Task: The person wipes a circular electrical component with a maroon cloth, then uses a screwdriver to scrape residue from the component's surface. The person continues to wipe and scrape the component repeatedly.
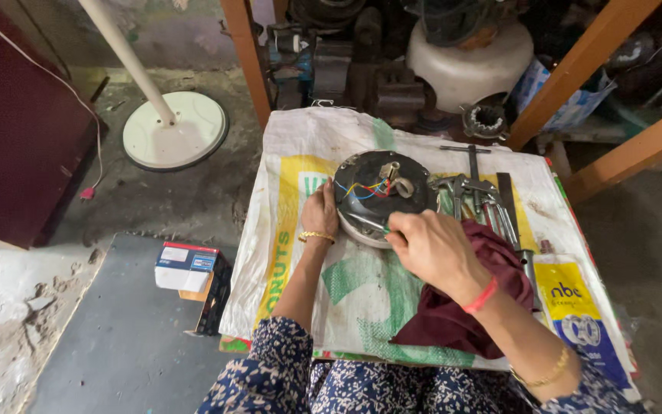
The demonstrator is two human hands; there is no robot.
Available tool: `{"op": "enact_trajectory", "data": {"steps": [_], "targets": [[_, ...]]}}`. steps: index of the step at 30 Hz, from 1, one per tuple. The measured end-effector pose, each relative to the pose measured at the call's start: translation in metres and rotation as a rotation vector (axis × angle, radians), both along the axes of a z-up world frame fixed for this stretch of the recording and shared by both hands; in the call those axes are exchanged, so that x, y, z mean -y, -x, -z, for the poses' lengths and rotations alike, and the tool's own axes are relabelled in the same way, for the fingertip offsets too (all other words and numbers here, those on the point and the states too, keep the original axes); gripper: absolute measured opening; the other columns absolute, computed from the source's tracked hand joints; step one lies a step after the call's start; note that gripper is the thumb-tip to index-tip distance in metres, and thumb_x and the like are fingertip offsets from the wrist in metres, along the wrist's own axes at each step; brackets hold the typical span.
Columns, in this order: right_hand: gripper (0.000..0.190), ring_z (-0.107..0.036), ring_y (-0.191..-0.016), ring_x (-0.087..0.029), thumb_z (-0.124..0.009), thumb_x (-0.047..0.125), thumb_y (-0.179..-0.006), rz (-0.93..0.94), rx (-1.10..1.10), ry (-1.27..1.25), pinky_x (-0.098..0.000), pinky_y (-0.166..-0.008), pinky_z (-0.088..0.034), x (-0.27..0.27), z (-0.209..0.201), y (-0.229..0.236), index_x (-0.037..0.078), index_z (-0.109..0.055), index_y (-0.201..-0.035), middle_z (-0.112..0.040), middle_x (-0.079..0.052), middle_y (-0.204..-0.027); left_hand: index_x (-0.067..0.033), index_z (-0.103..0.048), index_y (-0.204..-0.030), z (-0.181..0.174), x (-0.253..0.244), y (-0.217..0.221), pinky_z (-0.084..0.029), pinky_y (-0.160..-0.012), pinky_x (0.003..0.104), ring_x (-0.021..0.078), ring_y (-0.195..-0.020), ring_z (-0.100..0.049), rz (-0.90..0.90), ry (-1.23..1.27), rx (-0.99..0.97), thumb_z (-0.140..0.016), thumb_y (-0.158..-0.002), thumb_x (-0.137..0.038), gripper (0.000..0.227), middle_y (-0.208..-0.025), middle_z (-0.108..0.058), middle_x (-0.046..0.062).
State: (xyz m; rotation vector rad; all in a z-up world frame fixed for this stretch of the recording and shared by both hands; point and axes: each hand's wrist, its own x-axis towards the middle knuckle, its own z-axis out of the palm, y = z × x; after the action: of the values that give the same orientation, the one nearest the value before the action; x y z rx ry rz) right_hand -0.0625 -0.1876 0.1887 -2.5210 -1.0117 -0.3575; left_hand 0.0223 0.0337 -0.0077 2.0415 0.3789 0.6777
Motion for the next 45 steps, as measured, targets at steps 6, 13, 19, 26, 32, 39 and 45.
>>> {"op": "enact_trajectory", "data": {"steps": [6, 13, 19, 26, 32, 39, 45], "targets": [[0.014, -0.067, -0.06, -0.041, -0.071, 0.02, -0.084, 0.099, -0.052, 0.046, -0.0544, -0.055, -0.049, 0.019, 0.004, 0.029, 0.007, -0.066, -0.081, -0.067, -0.019, -0.064, -0.007, -0.074, -0.109, 0.004, 0.004, -0.004, -0.05, -0.079, 0.053, 0.0466, -0.092, -0.066, -0.038, -0.01, -0.011, -0.039, -0.108, -0.045, 0.052, -0.095, -0.071, 0.027], [0.018, -0.067, -0.064, -0.043, -0.068, 0.016, -0.089, 0.03, -0.005, 0.063, -0.0531, -0.058, -0.051, -0.015, 0.008, 0.002, 0.005, -0.059, -0.078, -0.065, -0.022, -0.063, -0.0082, -0.075, -0.113, -0.001, 0.003, -0.003, -0.05, -0.079, 0.054, 0.0463, -0.092, -0.066, -0.047, -0.016, -0.058, -0.04, -0.107, -0.043, 0.049, -0.097, -0.071, 0.026], [0.018, -0.066, -0.059, -0.042, -0.067, 0.017, -0.088, 0.1, -0.093, 0.096, -0.0537, -0.055, -0.05, 0.008, 0.001, 0.037, 0.003, -0.06, -0.078, -0.065, -0.021, -0.061, -0.0082, -0.074, -0.115, 0.0, 0.005, -0.004, -0.05, -0.08, 0.054, 0.0469, -0.094, -0.066, -0.048, 0.004, -0.076, -0.039, -0.107, -0.043, 0.05, -0.098, -0.071, 0.027], [0.014, -0.067, -0.063, -0.042, -0.067, 0.016, -0.089, 0.087, 0.005, 0.029, -0.0537, -0.057, -0.052, -0.026, 0.014, 0.008, 0.004, -0.062, -0.083, -0.064, -0.021, -0.063, -0.0064, -0.074, -0.113, 0.001, 0.003, -0.005, -0.051, -0.081, 0.054, 0.0478, -0.094, -0.066, -0.046, -0.021, -0.043, -0.038, -0.108, -0.045, 0.053, -0.098, -0.071, 0.028], [0.013, -0.065, -0.06, -0.042, -0.066, 0.015, -0.088, 0.108, 0.046, 0.002, -0.0545, -0.055, -0.05, -0.011, 0.018, 0.036, 0.003, -0.064, -0.086, -0.064, -0.02, -0.061, -0.0065, -0.074, -0.111, 0.003, 0.005, -0.003, -0.051, -0.08, 0.055, 0.0479, -0.093, -0.066, -0.022, -0.013, -0.041, -0.036, -0.108, -0.045, 0.054, -0.098, -0.071, 0.028], [0.015, -0.068, -0.059, -0.04, -0.064, 0.017, -0.091, 0.159, -0.025, 0.029, -0.0522, -0.054, -0.051, -0.014, 0.029, 0.037, 0.004, -0.064, -0.084, -0.067, -0.02, -0.064, -0.0083, -0.073, -0.117, 0.012, 0.006, -0.006, -0.051, -0.079, 0.055, 0.0472, -0.093, -0.067, -0.054, -0.038, -0.026, -0.037, -0.108, -0.044, 0.052, -0.098, -0.071, 0.027], [0.01, -0.069, -0.06, -0.037, -0.06, 0.012, -0.091, 0.151, 0.052, 0.087, -0.0485, -0.056, -0.054, -0.046, 0.026, 0.013, 0.003, -0.064, -0.087, -0.065, -0.02, -0.062, -0.0099, -0.073, -0.121, 0.01, 0.002, -0.003, -0.05, -0.077, 0.056, 0.0485, -0.091, -0.066, -0.05, -0.057, -0.035, -0.036, -0.107, -0.042, 0.051, -0.098, -0.071, 0.027]]}}
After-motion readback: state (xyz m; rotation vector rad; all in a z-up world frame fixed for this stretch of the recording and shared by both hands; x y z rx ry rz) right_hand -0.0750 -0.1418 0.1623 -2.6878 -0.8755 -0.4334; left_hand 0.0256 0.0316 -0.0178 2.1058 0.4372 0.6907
